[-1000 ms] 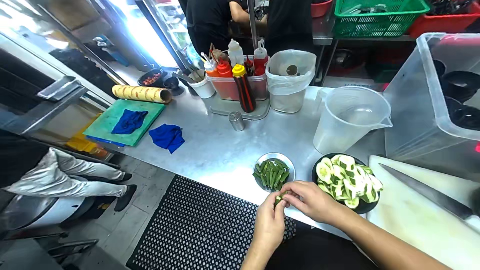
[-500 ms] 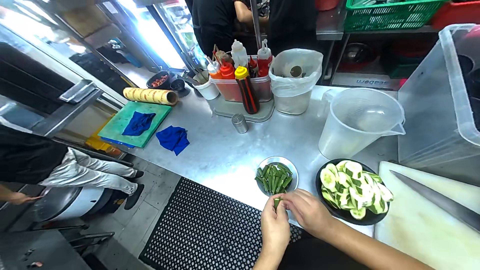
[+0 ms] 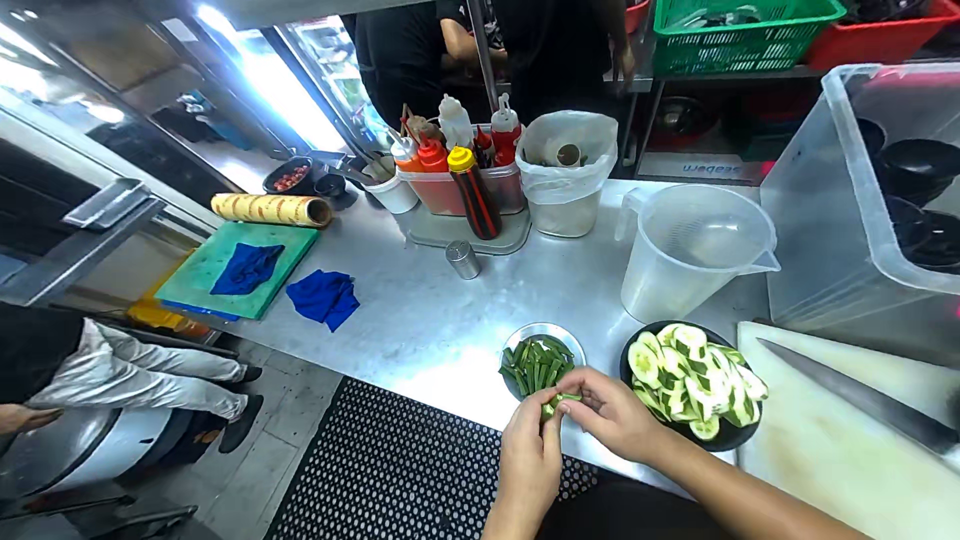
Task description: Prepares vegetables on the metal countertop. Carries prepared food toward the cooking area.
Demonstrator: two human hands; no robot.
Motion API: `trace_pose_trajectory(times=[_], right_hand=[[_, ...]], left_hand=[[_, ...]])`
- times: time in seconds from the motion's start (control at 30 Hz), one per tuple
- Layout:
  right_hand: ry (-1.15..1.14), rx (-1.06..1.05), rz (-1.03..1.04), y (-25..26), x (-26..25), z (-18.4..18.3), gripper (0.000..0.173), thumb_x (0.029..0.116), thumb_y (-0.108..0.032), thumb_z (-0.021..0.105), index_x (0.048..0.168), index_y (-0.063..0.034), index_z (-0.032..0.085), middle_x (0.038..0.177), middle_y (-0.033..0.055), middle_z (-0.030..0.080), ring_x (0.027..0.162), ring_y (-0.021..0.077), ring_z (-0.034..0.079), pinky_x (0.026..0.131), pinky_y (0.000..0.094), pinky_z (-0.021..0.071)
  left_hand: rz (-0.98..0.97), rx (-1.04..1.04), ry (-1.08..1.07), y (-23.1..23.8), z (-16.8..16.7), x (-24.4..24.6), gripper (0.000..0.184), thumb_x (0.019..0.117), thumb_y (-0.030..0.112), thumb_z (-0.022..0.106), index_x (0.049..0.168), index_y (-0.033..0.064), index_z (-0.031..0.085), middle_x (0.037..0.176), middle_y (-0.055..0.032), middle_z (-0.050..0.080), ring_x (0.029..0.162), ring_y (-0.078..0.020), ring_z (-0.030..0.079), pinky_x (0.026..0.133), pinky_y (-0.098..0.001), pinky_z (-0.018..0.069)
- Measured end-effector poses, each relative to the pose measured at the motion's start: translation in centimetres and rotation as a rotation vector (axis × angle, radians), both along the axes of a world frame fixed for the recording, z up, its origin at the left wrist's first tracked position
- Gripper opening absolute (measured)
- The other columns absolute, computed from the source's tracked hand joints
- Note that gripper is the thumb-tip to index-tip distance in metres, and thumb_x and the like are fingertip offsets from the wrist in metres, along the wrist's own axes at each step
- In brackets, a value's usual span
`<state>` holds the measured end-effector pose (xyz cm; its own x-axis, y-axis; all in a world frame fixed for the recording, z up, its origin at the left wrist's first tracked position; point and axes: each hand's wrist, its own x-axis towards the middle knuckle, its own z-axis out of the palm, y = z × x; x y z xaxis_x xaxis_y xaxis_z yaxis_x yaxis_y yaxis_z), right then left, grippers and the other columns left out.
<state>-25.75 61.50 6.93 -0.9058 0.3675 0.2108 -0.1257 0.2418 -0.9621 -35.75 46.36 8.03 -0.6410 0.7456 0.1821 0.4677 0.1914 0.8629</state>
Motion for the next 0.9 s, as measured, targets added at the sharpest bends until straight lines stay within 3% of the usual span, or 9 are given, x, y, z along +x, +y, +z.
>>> trace_pose_trajectory(times=[0.1,0.23,0.4,0.53,0.67,0.73,0.8,0.87,0.9], right_hand=[[-0.041,-0.029,0.063,0.4,0.2,0.5,0.02,0.105,-0.022,0.059,0.111,-0.0054,0.07,0.091,0.0042,0.07,0.069,0.007,0.064,0.063,0.0235,0.0574],[0.021,-0.401,0.137,0.2,0.3,1.0,0.014,0.1029,-0.013,0.063,0.109,-0.0032,0.069,0.088,0.0063,0.072,0.065,0.0114,0.067,0.06,0.0275,0.0595],[0.109,-0.797,0.151,-0.1,0.0,0.8,0.013,0.1029,-0.014,0.061,0.108,-0.0059,0.069,0.085,0.0079,0.07,0.067,0.0139,0.067,0.061,0.0302,0.0592],[-0.136,-1.047,-0.139,-0.6,-0.2,0.6,0.022,0.1053,-0.014,0.047,0.112,-0.0024,0.065,0.089,0.009,0.065,0.07,0.0159,0.062,0.064,0.0315,0.056],[-0.557,-1.357,-0.448,0.3,-0.8,-0.8,0.013,0.103,-0.014,0.051,0.104,-0.005,0.059,0.08,0.0057,0.061,0.061,0.0145,0.058,0.06,0.0297,0.0542],[-0.507,-1.348,-0.453,3.3,-2.6,1.6,0.013,0.1043,-0.014,0.047,0.104,-0.0049,0.056,0.079,0.0061,0.06,0.062,0.0149,0.059,0.062,0.0302,0.0554],[-0.258,-1.204,-0.438,7.7,-5.7,6.4,0.018,0.1052,-0.013,0.044,0.102,-0.0024,0.058,0.081,0.0068,0.063,0.068,0.0149,0.063,0.069,0.0306,0.057],[0.017,-1.044,-0.442,12.8,-9.8,11.1,0.022,0.1065,-0.017,0.041,0.107,-0.003,0.058,0.091,0.0082,0.066,0.079,0.0168,0.067,0.077,0.0324,0.0577],[0.106,-0.983,-0.472,15.1,-11.7,13.0,0.023,0.1072,-0.018,0.038,0.116,-0.0021,0.053,0.1,0.0114,0.068,0.085,0.0194,0.07,0.081,0.0346,0.0596]], left_hand=[[-0.026,0.015,-0.058,-0.6,0.1,0.1,0.023,0.0997,0.01,0.057,0.118,0.0037,0.069,0.1,-0.0018,0.072,0.077,-0.0054,0.068,0.072,-0.0223,0.0597],[-0.047,0.202,-0.425,-0.9,0.6,0.4,0.022,0.1025,0.005,0.053,0.119,-0.0042,0.065,0.087,-0.0068,0.07,0.067,-0.0106,0.064,0.06,-0.0235,0.0555],[-0.206,0.412,-0.752,-1.0,0.9,-0.3,0.028,0.1053,0.017,0.057,0.12,-0.006,0.062,0.088,-0.0123,0.068,0.066,-0.0079,0.059,0.056,-0.0195,0.0483],[-0.164,0.452,-0.917,-1.0,0.2,-0.4,0.025,0.1042,0.017,0.059,0.117,-0.0039,0.063,0.093,-0.0149,0.068,0.066,-0.0085,0.06,0.057,-0.0204,0.0494],[-0.055,0.402,-0.971,-1.8,-0.4,-0.5,0.02,0.1059,0.012,0.053,0.116,-0.0027,0.062,0.091,-0.0125,0.069,0.063,-0.0078,0.059,0.055,-0.0211,0.0504],[-0.026,0.393,-1.022,-2.1,-0.5,-0.8,0.02,0.1078,0.008,0.045,0.118,-0.0022,0.059,0.091,-0.0117,0.07,0.063,-0.0086,0.062,0.057,-0.0219,0.0531],[0.009,0.391,-1.131,-2.7,-1.0,-0.9,0.023,0.1083,0.007,0.039,0.118,-0.002,0.057,0.088,-0.0126,0.071,0.061,-0.0112,0.064,0.055,-0.0239,0.0552],[0.028,0.405,-1.237,-3.0,-1.4,-1.0,0.025,0.1069,0.01,0.034,0.116,0.0009,0.057,0.083,-0.0118,0.071,0.057,-0.0126,0.065,0.05,-0.0245,0.0543],[0.026,0.42,-1.281,-3.1,-1.5,-1.1,0.027,0.1058,0.012,0.033,0.114,0.0029,0.057,0.081,-0.0112,0.07,0.056,-0.0132,0.065,0.048,-0.0247,0.0539]])
